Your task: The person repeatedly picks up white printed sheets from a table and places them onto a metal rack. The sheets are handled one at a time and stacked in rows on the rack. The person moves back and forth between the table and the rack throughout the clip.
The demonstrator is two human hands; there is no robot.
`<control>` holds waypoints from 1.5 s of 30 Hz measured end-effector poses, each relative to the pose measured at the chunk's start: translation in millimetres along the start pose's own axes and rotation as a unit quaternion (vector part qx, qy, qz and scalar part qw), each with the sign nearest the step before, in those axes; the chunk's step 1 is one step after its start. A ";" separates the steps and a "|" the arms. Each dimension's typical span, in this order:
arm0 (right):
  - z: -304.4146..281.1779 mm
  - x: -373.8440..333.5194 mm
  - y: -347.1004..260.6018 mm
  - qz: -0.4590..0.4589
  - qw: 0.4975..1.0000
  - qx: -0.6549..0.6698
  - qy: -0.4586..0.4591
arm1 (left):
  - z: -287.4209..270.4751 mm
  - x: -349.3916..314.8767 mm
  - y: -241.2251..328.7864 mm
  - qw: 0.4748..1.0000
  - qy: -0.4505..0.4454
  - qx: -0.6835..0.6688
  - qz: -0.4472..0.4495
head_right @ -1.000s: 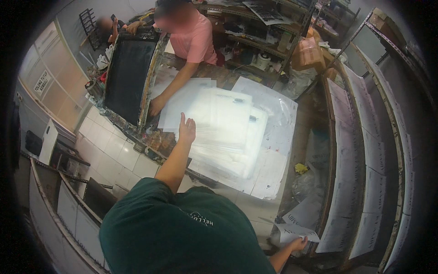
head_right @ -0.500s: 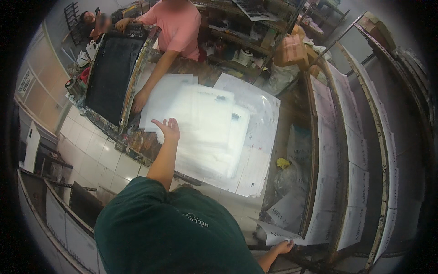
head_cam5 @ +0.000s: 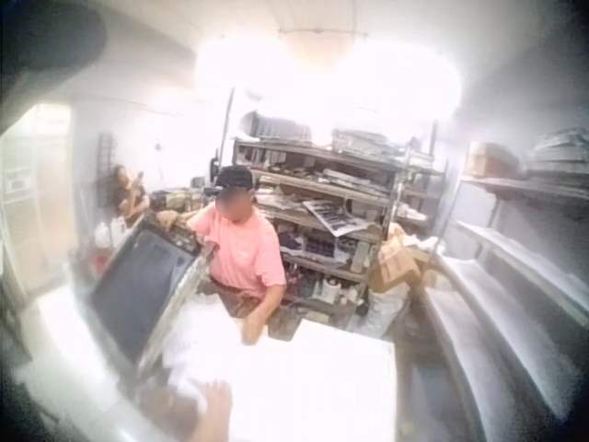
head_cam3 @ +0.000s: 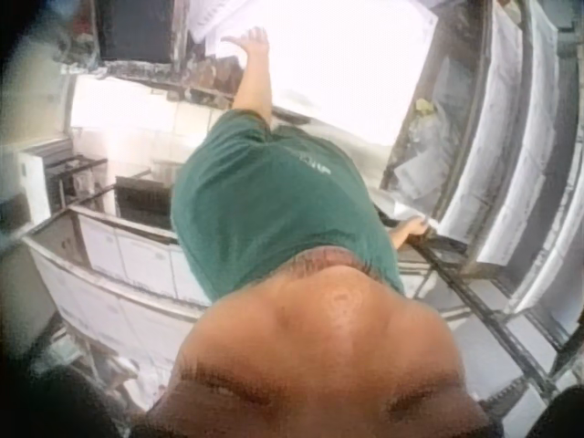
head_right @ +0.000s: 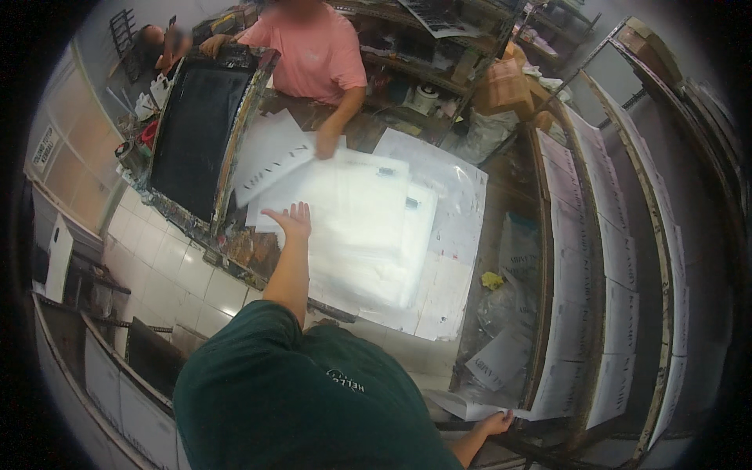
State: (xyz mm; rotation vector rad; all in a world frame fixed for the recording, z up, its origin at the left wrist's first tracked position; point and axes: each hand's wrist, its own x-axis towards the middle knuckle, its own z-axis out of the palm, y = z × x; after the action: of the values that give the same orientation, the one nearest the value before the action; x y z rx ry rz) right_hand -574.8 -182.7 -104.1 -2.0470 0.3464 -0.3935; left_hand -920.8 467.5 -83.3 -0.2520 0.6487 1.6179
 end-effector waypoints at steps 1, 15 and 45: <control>1.2 -3.2 -11.0 0.001 1.000 -0.013 -0.002 | 2.8 5.1 -3.5 1.000 -0.002 0.016 -0.016; 27.0 -70.1 -39.1 -0.041 0.996 0.000 0.079 | 65.7 -113.0 -196.9 0.903 -0.279 0.269 -0.184; -220.2 -310.4 473.7 0.362 0.719 -0.532 0.263 | -393.3 -400.3 -283.8 0.510 -0.565 0.463 -0.454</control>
State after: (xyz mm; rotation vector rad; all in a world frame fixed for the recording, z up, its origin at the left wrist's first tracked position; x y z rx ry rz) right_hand -985.8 -456.1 -458.4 -2.5522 2.0560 -0.2799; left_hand -661.7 -74.1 -270.6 1.0711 0.1324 0.0056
